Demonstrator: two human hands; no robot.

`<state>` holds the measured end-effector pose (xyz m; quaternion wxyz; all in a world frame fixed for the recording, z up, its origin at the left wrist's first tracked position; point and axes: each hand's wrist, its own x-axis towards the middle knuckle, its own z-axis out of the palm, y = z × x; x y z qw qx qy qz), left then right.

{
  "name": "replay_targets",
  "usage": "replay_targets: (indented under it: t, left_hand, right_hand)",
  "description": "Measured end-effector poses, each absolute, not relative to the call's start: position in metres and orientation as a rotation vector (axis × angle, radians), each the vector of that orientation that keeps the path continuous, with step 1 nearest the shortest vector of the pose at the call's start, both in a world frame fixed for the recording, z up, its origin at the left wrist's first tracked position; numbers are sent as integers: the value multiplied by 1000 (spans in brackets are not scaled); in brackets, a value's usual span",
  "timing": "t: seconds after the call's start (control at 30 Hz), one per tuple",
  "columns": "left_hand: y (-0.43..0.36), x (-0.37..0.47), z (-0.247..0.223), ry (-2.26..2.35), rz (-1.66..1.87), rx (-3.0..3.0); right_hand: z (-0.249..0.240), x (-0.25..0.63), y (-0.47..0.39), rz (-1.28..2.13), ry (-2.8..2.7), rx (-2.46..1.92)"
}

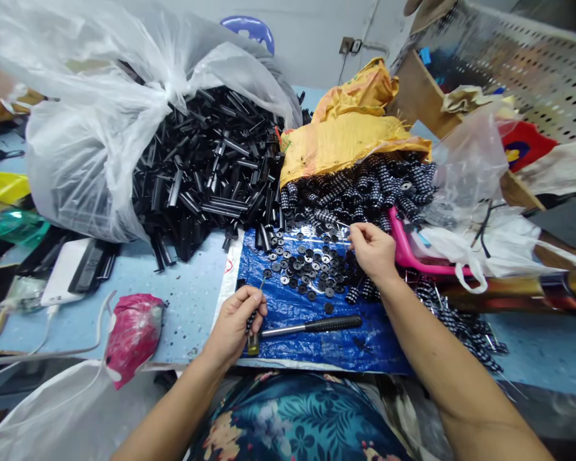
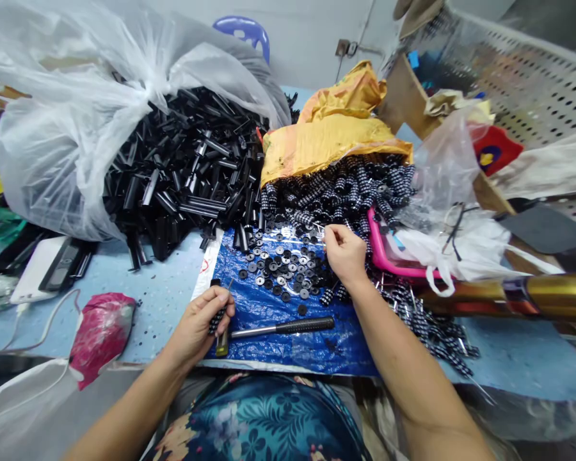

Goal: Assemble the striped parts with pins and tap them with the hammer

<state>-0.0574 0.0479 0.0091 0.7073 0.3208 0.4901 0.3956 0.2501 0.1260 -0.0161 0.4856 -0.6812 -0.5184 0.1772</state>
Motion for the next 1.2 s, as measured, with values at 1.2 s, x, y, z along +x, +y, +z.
replay_targets:
  t: [1.2]
  left_hand:
    - [40,-50,11,1094,776,777]
  right_hand:
    - [-19,195,37,430,-2386,-1364]
